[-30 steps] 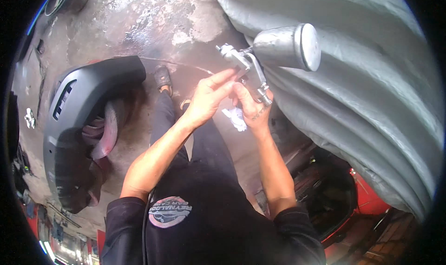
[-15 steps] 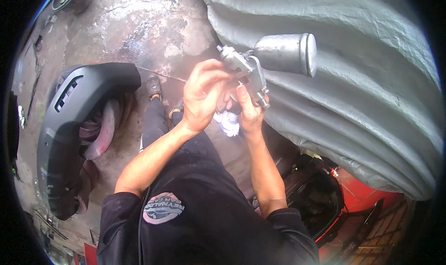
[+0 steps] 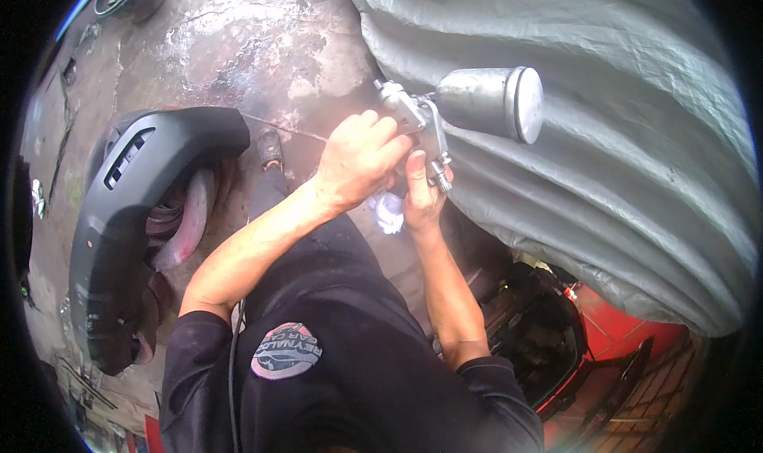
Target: The person uses a spray gun to apply a coat of paint to a car bumper resting on the floor. They move around the bumper to cover different sections, occasionally touching the surface with their hand to check the finish. The task involves consistent sweeping motions with the spray gun to ensure even coverage.
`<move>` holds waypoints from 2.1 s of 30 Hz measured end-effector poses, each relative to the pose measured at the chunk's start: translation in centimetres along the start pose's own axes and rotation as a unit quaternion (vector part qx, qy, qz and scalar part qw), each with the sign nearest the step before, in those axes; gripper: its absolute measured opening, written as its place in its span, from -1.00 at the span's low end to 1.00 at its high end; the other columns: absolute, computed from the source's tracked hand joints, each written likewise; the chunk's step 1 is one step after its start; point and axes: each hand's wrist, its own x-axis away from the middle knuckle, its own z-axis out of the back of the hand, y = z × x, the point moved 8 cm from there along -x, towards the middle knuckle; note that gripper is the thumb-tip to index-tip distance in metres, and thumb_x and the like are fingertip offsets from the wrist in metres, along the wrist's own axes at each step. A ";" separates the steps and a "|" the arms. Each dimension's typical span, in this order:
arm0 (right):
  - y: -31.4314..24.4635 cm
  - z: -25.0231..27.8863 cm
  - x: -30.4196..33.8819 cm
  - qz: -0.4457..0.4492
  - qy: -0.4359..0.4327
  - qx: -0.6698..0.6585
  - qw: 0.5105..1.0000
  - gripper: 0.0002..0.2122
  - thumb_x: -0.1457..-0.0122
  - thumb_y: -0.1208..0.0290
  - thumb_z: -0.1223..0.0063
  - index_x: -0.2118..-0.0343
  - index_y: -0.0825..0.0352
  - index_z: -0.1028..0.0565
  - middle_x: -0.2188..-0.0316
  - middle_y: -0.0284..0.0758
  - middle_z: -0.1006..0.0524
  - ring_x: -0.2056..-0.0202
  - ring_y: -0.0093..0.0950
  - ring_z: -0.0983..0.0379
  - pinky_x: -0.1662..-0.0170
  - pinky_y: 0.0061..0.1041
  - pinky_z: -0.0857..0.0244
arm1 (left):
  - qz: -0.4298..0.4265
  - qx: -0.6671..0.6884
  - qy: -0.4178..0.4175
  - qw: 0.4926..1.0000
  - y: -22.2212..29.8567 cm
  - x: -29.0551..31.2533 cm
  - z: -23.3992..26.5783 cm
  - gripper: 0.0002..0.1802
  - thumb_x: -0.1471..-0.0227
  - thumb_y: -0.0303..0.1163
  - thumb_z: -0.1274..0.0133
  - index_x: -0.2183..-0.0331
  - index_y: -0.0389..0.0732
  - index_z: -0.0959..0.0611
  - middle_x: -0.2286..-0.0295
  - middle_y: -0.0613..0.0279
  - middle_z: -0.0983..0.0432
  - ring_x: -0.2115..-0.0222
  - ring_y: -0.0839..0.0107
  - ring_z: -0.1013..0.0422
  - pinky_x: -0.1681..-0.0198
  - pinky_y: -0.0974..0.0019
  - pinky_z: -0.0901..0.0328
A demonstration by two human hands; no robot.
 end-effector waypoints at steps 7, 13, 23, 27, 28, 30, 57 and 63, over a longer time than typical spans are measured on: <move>-0.9 -0.6 -0.7 -0.008 -0.011 0.018 1.000 -0.55 -0.42 0.07 0.00 -0.01 0.45 -0.55 0.29 -0.33 -0.61 0.31 -0.49 -0.42 0.25 -0.40 -0.26 | 0.208 0.299 -0.036 0.931 -1.2 0.7 -0.9 -0.87 -0.17 -0.50 0.00 0.26 -0.26 -0.63 0.48 -0.23 -0.49 0.45 -0.15 -0.51 0.39 0.02 -0.36; -1.7 -1.1 -0.9 0.001 -0.025 0.025 0.999 -0.54 -0.41 0.04 -0.03 -0.01 0.44 -0.56 0.32 -0.35 -0.59 0.32 -0.49 -0.42 0.25 -0.40 -0.27 | 0.181 0.314 0.036 0.931 -0.7 1.1 0.5 -0.80 -0.20 -0.48 -0.01 0.17 -0.23 -0.67 0.48 -0.07 -0.50 0.48 -0.08 -0.49 0.40 0.09 -0.37; -2.7 -2.1 -1.9 0.006 -0.052 0.014 0.999 -0.50 -0.47 0.01 0.14 -0.08 0.42 -0.53 0.03 -0.21 -0.61 0.03 -0.40 -0.52 -0.07 -0.37 -0.35 | 0.184 0.166 0.027 0.968 -1.1 0.7 1.3 -0.73 -0.19 -0.54 -0.07 0.08 -0.18 -0.71 0.48 0.15 -0.45 0.56 0.33 -0.54 0.47 0.24 -0.41; -1.3 -2.3 -1.4 -0.009 -0.081 0.002 0.997 -0.48 -0.46 0.00 0.13 -0.10 0.45 -0.52 0.02 -0.20 -0.61 0.02 -0.38 -0.53 -0.07 -0.37 -0.37 | 0.214 0.273 0.021 0.938 -2.7 1.6 0.7 -0.71 -0.18 -0.63 -0.05 0.09 -0.23 -0.72 0.48 0.19 -0.48 0.58 0.44 -0.54 0.51 0.30 -0.40; -1.3 -2.4 -1.2 -0.014 -0.090 0.000 0.996 -0.47 -0.46 0.00 0.12 -0.11 0.46 -0.51 0.00 -0.18 -0.61 0.01 -0.37 -0.53 -0.08 -0.37 -0.38 | 0.230 0.318 0.032 0.919 -2.9 2.0 0.6 -0.72 -0.17 -0.64 -0.05 0.11 -0.24 -0.72 0.47 0.15 -0.51 0.59 0.43 -0.53 0.52 0.31 -0.39; -1.7 -3.0 -1.1 -0.016 -0.110 -0.009 0.994 -0.47 -0.45 0.00 0.11 -0.12 0.47 -0.50 -0.01 -0.17 -0.61 0.00 -0.35 -0.55 -0.08 -0.36 -0.39 | 0.261 0.404 0.059 0.875 -2.9 2.6 1.0 -0.74 -0.15 -0.66 -0.05 0.14 -0.28 -0.73 0.45 0.08 -0.56 0.60 0.41 -0.52 0.54 0.32 -0.38; -2.2 -3.3 1.0 -0.021 -0.074 -0.030 0.997 -0.55 -0.43 0.09 0.00 -0.04 0.47 -0.53 0.32 -0.27 -0.63 0.29 -0.46 -0.53 0.17 -0.43 -0.38 | 0.504 0.714 0.048 0.484 -0.1 4.8 -1.5 -0.76 -0.28 -0.29 -0.14 0.34 -0.25 -0.55 0.66 0.47 -0.26 0.76 0.69 -0.11 0.77 0.51 -0.02; -2.4 -3.2 1.0 0.022 -0.057 0.034 0.998 -0.46 -0.41 0.06 -0.03 -0.19 0.47 -0.41 0.14 -0.25 -0.59 0.22 -0.50 -0.50 0.16 -0.50 -0.37 | 0.495 0.656 0.108 0.560 -0.6 4.7 -1.5 -0.75 -0.27 -0.32 -0.11 0.44 -0.21 -0.53 0.70 0.44 -0.26 0.78 0.66 -0.13 0.78 0.48 -0.03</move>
